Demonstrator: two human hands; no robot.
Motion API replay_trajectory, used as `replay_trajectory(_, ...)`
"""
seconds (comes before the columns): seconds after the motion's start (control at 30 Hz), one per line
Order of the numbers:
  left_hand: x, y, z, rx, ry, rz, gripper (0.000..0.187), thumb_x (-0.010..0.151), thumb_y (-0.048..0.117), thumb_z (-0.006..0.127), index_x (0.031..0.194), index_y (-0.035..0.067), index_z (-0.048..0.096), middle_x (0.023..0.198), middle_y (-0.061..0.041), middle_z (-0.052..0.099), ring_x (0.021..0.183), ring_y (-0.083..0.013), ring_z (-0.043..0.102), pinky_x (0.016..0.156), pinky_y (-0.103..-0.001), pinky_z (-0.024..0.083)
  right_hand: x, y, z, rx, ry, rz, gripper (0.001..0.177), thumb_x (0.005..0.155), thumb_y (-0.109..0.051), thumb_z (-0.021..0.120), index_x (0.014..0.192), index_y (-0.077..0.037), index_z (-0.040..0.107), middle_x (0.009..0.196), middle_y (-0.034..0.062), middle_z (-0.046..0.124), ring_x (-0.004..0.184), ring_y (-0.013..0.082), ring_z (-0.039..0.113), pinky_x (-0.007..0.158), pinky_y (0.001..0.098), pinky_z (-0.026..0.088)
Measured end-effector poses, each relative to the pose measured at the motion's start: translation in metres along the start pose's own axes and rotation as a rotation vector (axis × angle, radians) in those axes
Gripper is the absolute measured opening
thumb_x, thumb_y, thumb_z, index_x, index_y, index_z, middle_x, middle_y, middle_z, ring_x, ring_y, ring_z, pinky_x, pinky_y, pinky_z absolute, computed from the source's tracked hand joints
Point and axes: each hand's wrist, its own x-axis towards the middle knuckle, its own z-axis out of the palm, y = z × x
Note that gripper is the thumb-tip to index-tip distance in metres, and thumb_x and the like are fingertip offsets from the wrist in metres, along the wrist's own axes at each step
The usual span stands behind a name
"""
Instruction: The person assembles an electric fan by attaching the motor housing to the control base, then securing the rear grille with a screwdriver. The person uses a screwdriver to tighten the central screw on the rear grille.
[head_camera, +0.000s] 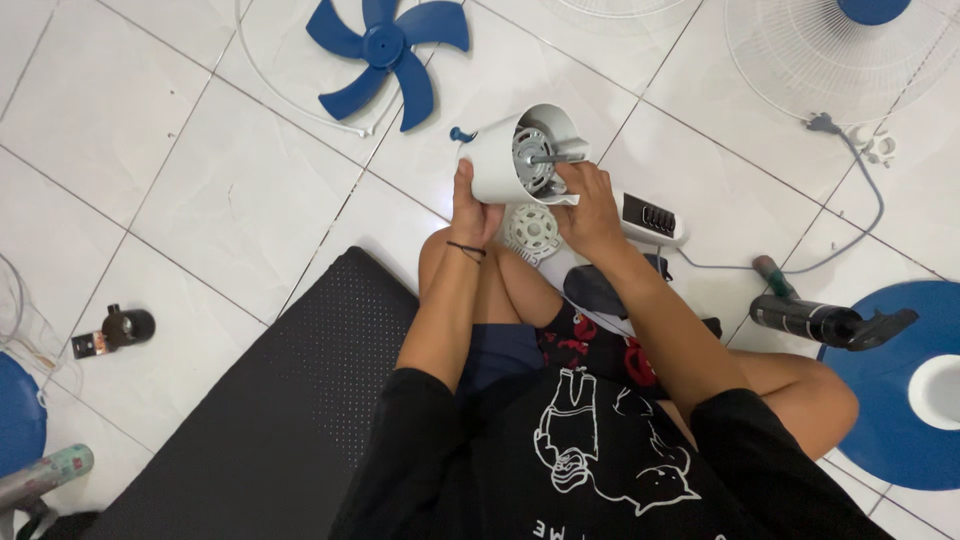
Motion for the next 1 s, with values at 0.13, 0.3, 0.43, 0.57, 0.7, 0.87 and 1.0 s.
replay_trajectory(0.13,0.006,0.003,-0.023,0.185,0.196,-0.081,0.076,0.096,0.059,0.061,0.149,0.006,0.045,0.145,-0.011,0.056,0.134,-0.0257,0.053,0.111,-0.046,0.044,-0.002,0.014,0.01,-0.005,-0.038,-0.044,0.067,0.07,0.002,0.079,0.132,-0.002,0.055,0.113,0.0176,0.056,0.104,0.0387,0.054,0.09,0.0467,0.042)
replay_trajectory(0.3,-0.003,0.008,-0.038,0.22,0.139,-0.147,0.087,0.089,0.055,0.074,0.152,0.006,0.039,0.143,-0.011,0.057,0.134,-0.0295,0.051,0.108,-0.049,0.048,0.004,0.016,0.01,-0.115,-0.105,-0.035,0.069,0.069,0.009,0.071,0.136,-0.006,0.063,0.102,0.0126,0.058,0.097,0.0331,0.055,0.086,0.0435,0.042)
replay_trajectory(0.43,-0.006,-0.013,-0.056,0.281,0.168,-0.095,0.116,0.073,0.041,0.087,0.158,0.017,0.011,0.145,-0.008,0.046,0.133,-0.03,0.051,0.099,-0.055,0.054,0.01,0.019,0.009,-0.111,-0.133,-0.08,0.065,0.072,0.008,0.071,0.134,-0.01,0.064,0.101,0.0098,0.059,0.098,0.0311,0.057,0.087,0.0429,0.042)
replay_trajectory(0.57,-0.008,-0.03,-0.07,0.348,0.195,-0.119,0.133,0.078,0.026,0.09,0.171,0.023,-0.005,0.132,-0.025,0.043,0.109,-0.0356,0.04,0.091,-0.053,0.044,0.007,0.032,0.015,-0.004,-0.187,-0.007,0.063,0.07,0.002,0.08,0.129,-0.008,0.063,0.097,0.0095,0.061,0.094,0.032,0.058,0.087,0.0445,0.042)
replay_trajectory(0.7,-0.004,-0.031,-0.064,0.447,0.318,-0.183,0.13,0.072,0.024,0.087,0.161,0.019,-0.009,0.147,-0.021,0.043,0.123,-0.0312,0.057,0.096,-0.044,0.052,-0.008,0.053,0.031,-0.034,-0.115,-0.06,0.061,0.069,0.008,0.081,0.124,-0.001,0.055,0.112,0.0138,0.063,0.1,0.0344,0.058,0.092,0.0441,0.044)
replay_trajectory(0.87,-0.01,-0.023,-0.037,0.541,0.185,0.025,0.117,0.082,0.016,0.086,0.164,0.008,0.003,0.151,-0.023,0.043,0.131,-0.0292,0.055,0.106,-0.039,0.051,-0.022,0.076,0.048,-0.043,-0.083,-0.018,0.058,0.072,0.005,0.086,0.12,0.003,0.054,0.116,0.0171,0.063,0.102,0.038,0.059,0.088,0.0431,0.049)
replay_trajectory(1.0,-0.01,-0.019,-0.023,0.534,0.193,0.059,0.11,0.082,0.019,0.085,0.165,0.006,0.013,0.147,-0.022,0.047,0.127,-0.0299,0.056,0.101,-0.037,0.053,-0.018,0.087,0.051,-0.054,-0.104,-0.04,0.06,0.072,0.002,0.089,0.119,0.004,0.052,0.115,0.0188,0.061,0.104,0.0386,0.059,0.088,0.0422,0.052)
